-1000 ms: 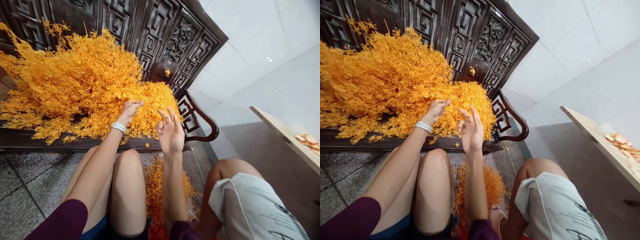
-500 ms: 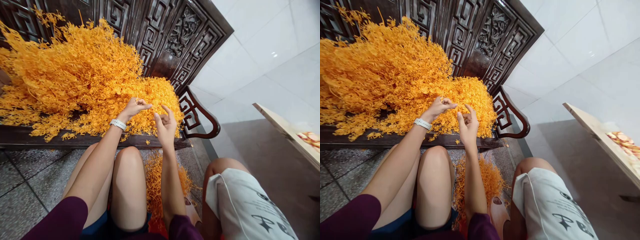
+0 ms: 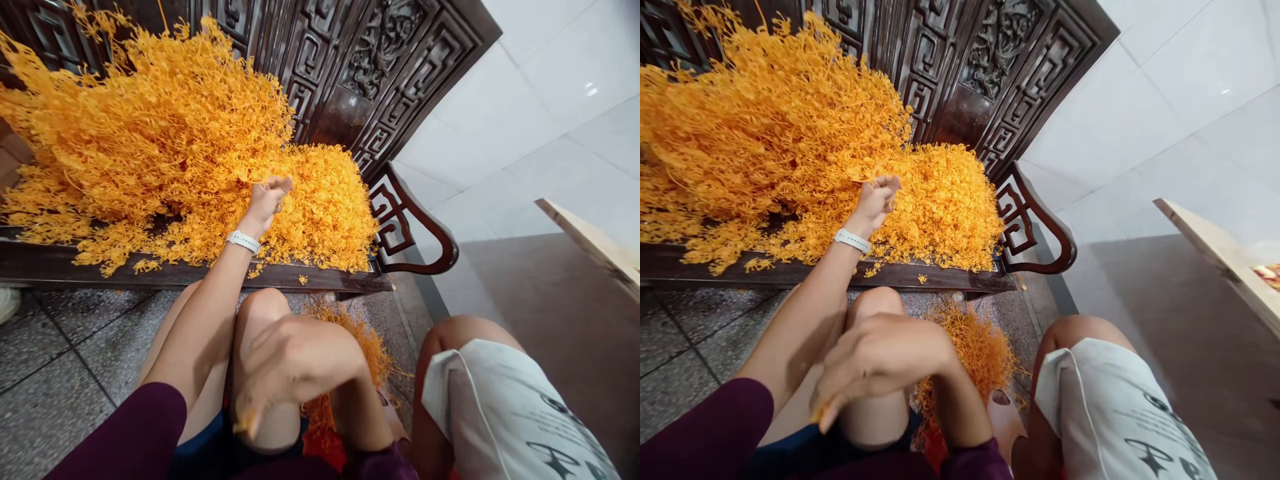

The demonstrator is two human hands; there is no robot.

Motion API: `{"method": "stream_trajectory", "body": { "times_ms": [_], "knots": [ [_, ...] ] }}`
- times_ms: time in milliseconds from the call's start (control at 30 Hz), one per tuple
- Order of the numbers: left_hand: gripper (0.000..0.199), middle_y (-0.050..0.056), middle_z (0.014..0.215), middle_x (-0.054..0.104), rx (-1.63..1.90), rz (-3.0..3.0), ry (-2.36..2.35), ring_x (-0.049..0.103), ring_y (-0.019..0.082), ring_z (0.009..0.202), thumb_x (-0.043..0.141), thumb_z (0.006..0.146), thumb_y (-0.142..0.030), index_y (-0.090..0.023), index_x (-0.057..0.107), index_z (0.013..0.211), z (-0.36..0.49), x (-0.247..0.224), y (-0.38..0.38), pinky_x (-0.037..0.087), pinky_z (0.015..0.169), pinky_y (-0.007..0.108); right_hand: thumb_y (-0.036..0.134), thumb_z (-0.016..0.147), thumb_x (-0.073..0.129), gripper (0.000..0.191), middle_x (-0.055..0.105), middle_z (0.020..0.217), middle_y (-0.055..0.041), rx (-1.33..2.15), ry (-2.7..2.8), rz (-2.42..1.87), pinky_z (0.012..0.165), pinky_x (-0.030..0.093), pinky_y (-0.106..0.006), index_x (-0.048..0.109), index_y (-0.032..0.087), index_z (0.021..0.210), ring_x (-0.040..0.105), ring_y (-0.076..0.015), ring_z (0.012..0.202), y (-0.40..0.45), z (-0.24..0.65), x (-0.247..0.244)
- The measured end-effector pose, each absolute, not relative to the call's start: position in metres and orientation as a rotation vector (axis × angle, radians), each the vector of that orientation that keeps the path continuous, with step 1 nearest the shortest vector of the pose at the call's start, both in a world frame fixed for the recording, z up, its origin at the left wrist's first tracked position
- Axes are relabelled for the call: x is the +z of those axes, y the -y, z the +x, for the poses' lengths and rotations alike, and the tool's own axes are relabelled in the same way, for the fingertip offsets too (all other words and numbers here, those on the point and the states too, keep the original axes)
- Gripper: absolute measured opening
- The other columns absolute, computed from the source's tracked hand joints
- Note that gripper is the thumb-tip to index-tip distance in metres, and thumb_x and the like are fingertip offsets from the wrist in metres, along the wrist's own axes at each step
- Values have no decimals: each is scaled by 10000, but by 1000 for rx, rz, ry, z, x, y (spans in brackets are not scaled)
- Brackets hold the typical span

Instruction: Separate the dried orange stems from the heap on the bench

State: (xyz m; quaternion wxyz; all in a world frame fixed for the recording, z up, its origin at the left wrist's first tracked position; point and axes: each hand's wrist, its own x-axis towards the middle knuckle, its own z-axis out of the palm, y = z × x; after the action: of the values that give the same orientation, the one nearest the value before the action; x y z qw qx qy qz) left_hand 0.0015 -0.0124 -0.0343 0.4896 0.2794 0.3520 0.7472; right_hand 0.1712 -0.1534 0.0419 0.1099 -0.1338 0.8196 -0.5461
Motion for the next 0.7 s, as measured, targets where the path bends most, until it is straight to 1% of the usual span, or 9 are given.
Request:
{"method": "stream_trajectory", "body": {
  "times_ms": [100, 200, 267, 367, 433, 500, 567, 633, 700],
  "knots": [
    [360, -72, 531, 298, 1788, 506, -784, 198, 66, 437, 783, 894, -497, -222, 591, 763, -12, -30, 15, 225, 400, 239, 419, 998, 665, 252, 774, 857, -72, -1928, -2284, -305, 749, 538, -224, 802, 229, 904, 706, -142, 779, 154, 175, 51],
    [397, -82, 526, 262, 1764, 448, -789, 171, 70, 429, 745, 905, -587, -234, 581, 822, -19, -26, 19, 241, 383, 243, 715, 956, 557, 495, 733, 806, -42, -2614, -2576, 420, 601, 519, -274, 783, 280, 1026, 605, -153, 642, 133, 184, 48],
    [393, -83, 533, 251, 1764, 433, -778, 161, 71, 430, 718, 930, -584, -233, 574, 826, -21, -25, 20, 244, 381, 242, 672, 997, 484, 475, 734, 935, -34, -2889, -2608, 1019, 603, 506, -275, 729, 304, 1171, 565, -139, 660, 115, 187, 40],
    [354, -86, 547, 234, 1756, 412, -716, 160, 68, 425, 701, 966, -520, -223, 577, 819, -20, -26, 19, 238, 379, 238, 486, 971, 609, 329, 694, 1002, -29, -2976, -2527, 1735, 637, 492, -269, 689, 287, 1220, 548, -120, 689, 96, 188, 26],
    [313, -85, 556, 248, 1723, 414, -661, 178, 61, 418, 698, 982, -457, -211, 590, 822, -19, -26, 17, 236, 378, 229, 432, 938, 672, 274, 661, 968, -28, -2644, -2767, 2028, 674, 491, -279, 699, 265, 1154, 557, -132, 733, 90, 189, 17],
    [266, -83, 564, 280, 1676, 427, -633, 204, 53, 416, 683, 1000, -393, -198, 606, 836, -16, -27, 16, 243, 377, 214, 423, 931, 700, 231, 649, 1012, -45, -1989, -3143, 2196, 768, 503, -307, 708, 256, 1091, 579, -162, 850, 87, 190, 10],
    [226, -79, 573, 313, 1632, 433, -598, 223, 45, 415, 660, 1014, -335, -186, 619, 850, -10, -27, 16, 248, 377, 198, 451, 941, 703, 271, 640, 1130, -69, -1362, -3362, 2179, 859, 495, -335, 702, 256, 1130, 574, -187, 965, 83, 192, 4],
    [189, -75, 581, 340, 1590, 428, -502, 243, 36, 415, 646, 1019, -277, -172, 634, 861, -2, -28, 17, 255, 380, 182, 496, 960, 683, 373, 631, 1182, -81, -1063, -3390, 2071, 861, 481, -344, 664, 259, 1248, 565, -193, 966, 77, 192, 0],
    [158, -65, 597, 380, 1531, 425, -373, 292, 30, 427, 633, 1017, -221, -156, 653, 873, 7, -29, 18, 284, 399, 167, 531, 981, 650, 442, 646, 1055, -61, -962, -3358, 1977, 785, 456, -331, 620, 250, 1322, 557, -183, 854, 68, 192, -6]
  ]
}}
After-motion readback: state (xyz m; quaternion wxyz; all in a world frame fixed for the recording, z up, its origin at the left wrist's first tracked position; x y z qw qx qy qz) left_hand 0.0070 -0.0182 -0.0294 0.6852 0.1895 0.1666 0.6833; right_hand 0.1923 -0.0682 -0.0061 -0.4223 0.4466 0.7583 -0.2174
